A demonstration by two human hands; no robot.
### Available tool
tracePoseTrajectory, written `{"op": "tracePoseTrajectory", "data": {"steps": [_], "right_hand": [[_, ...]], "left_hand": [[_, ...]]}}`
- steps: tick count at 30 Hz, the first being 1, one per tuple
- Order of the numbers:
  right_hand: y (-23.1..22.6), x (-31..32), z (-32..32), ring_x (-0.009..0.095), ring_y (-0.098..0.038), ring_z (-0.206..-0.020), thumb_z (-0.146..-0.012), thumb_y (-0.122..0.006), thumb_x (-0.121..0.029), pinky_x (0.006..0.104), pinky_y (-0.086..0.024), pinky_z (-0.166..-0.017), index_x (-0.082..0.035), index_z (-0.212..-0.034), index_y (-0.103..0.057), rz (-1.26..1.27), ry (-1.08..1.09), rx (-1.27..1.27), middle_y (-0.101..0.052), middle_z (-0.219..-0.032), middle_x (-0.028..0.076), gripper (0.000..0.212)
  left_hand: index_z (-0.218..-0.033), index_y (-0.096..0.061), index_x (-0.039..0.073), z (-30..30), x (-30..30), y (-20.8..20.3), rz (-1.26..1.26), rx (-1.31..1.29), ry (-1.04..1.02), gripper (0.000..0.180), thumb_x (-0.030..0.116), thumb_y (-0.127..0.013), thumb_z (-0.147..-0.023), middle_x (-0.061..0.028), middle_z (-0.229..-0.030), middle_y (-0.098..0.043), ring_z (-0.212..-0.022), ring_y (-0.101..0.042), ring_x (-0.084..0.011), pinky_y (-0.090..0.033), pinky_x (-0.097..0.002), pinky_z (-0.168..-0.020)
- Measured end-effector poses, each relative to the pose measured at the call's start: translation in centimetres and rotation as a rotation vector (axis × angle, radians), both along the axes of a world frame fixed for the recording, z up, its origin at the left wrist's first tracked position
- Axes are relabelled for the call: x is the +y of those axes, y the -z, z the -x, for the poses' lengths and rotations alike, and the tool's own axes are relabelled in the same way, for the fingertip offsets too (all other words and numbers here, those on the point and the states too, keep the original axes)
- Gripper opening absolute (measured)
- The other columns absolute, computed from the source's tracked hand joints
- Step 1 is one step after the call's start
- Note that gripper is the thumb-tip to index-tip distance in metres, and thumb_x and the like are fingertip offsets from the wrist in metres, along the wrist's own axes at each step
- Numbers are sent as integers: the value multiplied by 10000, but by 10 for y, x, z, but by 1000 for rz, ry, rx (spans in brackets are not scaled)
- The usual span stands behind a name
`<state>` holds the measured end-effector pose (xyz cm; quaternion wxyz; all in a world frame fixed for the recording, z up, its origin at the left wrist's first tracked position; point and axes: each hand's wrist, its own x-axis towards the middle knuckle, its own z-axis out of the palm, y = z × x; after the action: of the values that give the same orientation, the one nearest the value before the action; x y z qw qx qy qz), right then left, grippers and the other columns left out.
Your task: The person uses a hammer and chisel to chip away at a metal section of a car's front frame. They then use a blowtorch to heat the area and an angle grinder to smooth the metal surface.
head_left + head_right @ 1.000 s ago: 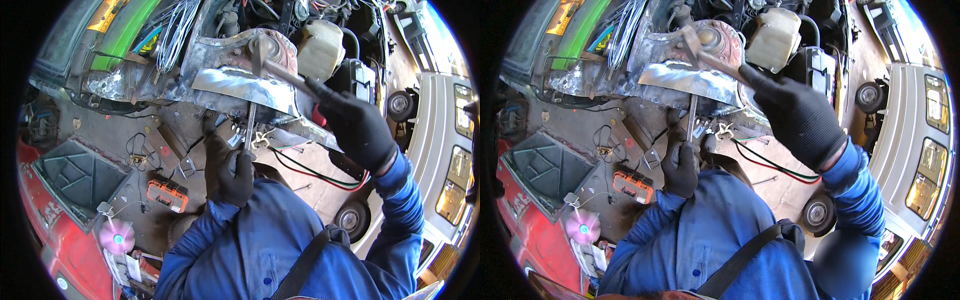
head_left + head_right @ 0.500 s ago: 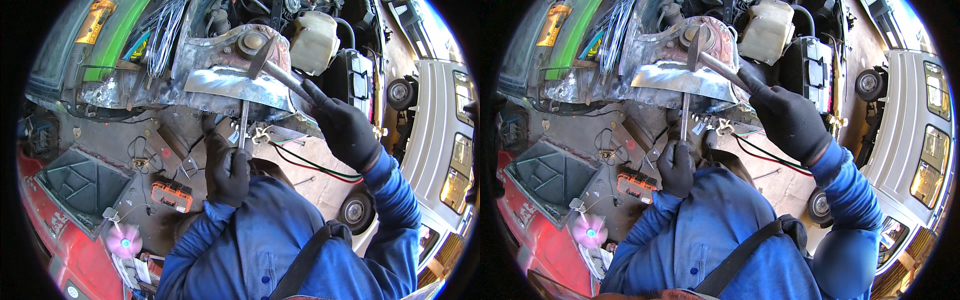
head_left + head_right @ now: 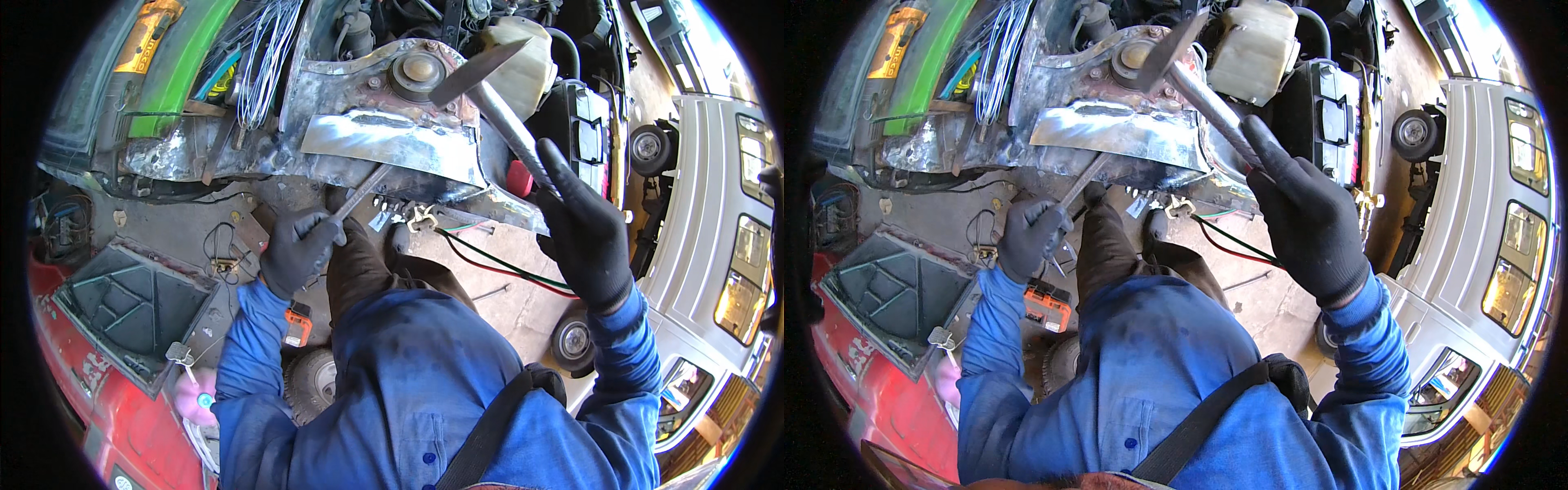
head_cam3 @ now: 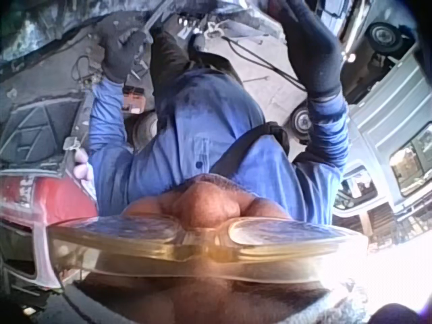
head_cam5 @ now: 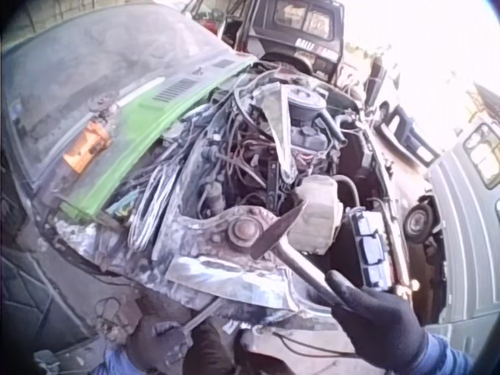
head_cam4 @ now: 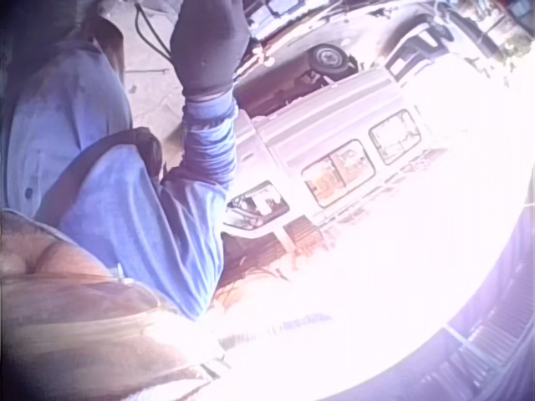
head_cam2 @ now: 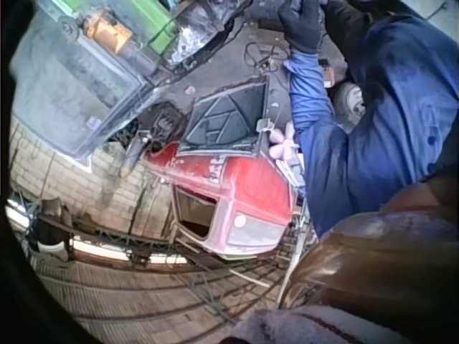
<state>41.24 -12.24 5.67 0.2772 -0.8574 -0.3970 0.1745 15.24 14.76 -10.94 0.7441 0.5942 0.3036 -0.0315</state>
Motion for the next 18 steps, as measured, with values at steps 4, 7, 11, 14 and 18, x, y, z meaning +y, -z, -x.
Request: {"op": "tracePoseTrajectory", "data": {"steps": [4, 7, 11, 14, 18], "right_hand": [[5, 9, 7, 294, -725, -786, -1031, -737, -4, 372, -589, -769, -143, -1611, -615, -153, -35, -164, -740, -989, 197, 609], [12, 10, 7, 351, -689, -742, -1027, -749, -58, 421, -576, -734, -219, -1632, -592, 251, -93, -28, -686, -929, 188, 645], [13, 3, 9, 324, -682, -711, -1017, -753, -43, 388, -553, -686, -239, -1630, -602, 77, -21, -98, -678, -901, 160, 661], [14, 2, 11, 340, -728, -764, -1017, -750, -36, 391, -566, -697, -232, -1634, -594, -100, -41, -148, -707, -939, 161, 665], [10, 7, 8, 344, -714, -746, -1021, -753, -55, 407, -567, -688, -210, -1634, -591, 243, -111, -139, -699, -925, 148, 653]], "left_hand": [[-918, -734, 43, 6, -22, 3, 32, -6, -78, 255, 205, -673, -1106, 44, -649, -564, -542, -472, -23, -356, -259, -496], [-923, -733, 31, 6, -24, 6, -18, -32, -64, 267, 213, -669, -1107, 45, -640, -556, -537, -472, -27, -360, -260, -497], [-919, -728, 9, 6, -21, 5, 9, -25, -62, 279, 209, -665, -1103, 39, -624, -550, -510, -468, -33, -357, -262, -479], [-924, -720, 15, 5, -22, 4, 3, -17, -53, 264, 199, -656, -1103, 43, -631, -546, -510, -465, -25, -350, -253, -473], [-929, -721, 19, 3, -21, 5, -81, -98, -71, 256, 190, -647, -1105, 42, -629, -542, -509, -459, -26, -344, -254, -475]]}}
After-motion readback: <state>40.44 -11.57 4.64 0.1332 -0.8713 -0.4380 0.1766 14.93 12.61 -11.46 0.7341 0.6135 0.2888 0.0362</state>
